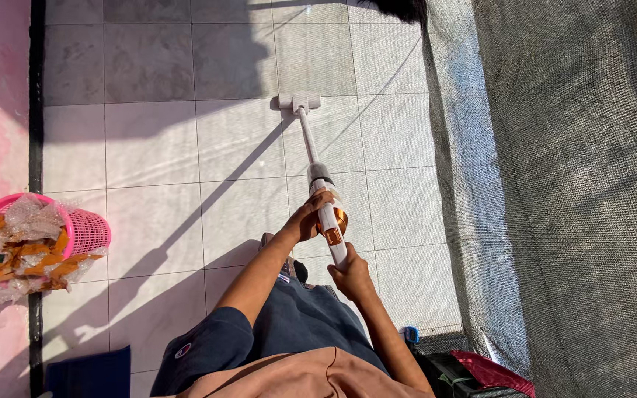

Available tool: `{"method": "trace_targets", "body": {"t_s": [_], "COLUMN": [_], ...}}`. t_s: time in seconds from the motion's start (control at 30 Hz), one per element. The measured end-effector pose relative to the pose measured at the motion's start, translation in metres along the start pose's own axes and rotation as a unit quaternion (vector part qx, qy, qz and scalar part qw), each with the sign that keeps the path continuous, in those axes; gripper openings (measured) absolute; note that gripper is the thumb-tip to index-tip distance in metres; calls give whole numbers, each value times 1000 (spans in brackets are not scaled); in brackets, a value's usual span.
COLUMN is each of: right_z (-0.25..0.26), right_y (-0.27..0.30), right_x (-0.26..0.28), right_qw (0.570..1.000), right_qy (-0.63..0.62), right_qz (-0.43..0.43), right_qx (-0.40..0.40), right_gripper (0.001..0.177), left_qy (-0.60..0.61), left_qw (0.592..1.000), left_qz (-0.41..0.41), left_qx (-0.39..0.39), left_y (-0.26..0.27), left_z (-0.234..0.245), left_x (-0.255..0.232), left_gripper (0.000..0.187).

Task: The person vacuums the tiled floor using a handheld vacuum cleaner, moving the cleaner head across different sections of the tiles.

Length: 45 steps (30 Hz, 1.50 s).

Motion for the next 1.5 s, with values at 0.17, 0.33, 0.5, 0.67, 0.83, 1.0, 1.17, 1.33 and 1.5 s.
{"method": "trace_targets", "body": {"t_s": [0.17,0.33,0.5,0.67,0.83,1.0,1.17,1.33,1.5], "right_z": [11,41,50,19,-61,-138,-155,-134,-120], "right_y": [17,70,106,104,68,23,16,73,187], "right_x": [2,7,24,42,50,70,78,86,82], "right_qw": [993,985,982,984,984,985,989,988,989], "right_qy": [-99,-124,-91,-9,2,29,27,59,9], "right_qz": [-43,-48,-37,23,105,125,93,114,-47], "right_qx": [53,107,161,178,147,111,108,83,138], "right_gripper": [77,77,77,83,69,76,75,68,71], "left_qy": [-56,20,1,67,22,-6,-20,-43,-9], "left_qw": [998,995,988,972,975,977,975,984,990], "left_qz": [10,28,61,128,121,125,101,81,76], "left_qx": [-26,-97,-139,-183,-186,-173,-197,-153,-116], "left_y": [7,42,86,131,178,204,214,227,267], "left_z": [1,-6,9,36,47,84,103,77,50], "left_x": [-15,-67,-122,-109,-50,17,27,-18,-102], "left_gripper": [88,75,66,70,71,68,68,54,53]}}
Point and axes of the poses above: each hand's wrist, its own y-axis away from the middle knuckle, its own z-axis out of the back of the hand, x = y × z, the point moved 7 cm from there along -y, towards the middle knuckle, and after that the axes turned 7 degrees about x, right-handed, at the moved point
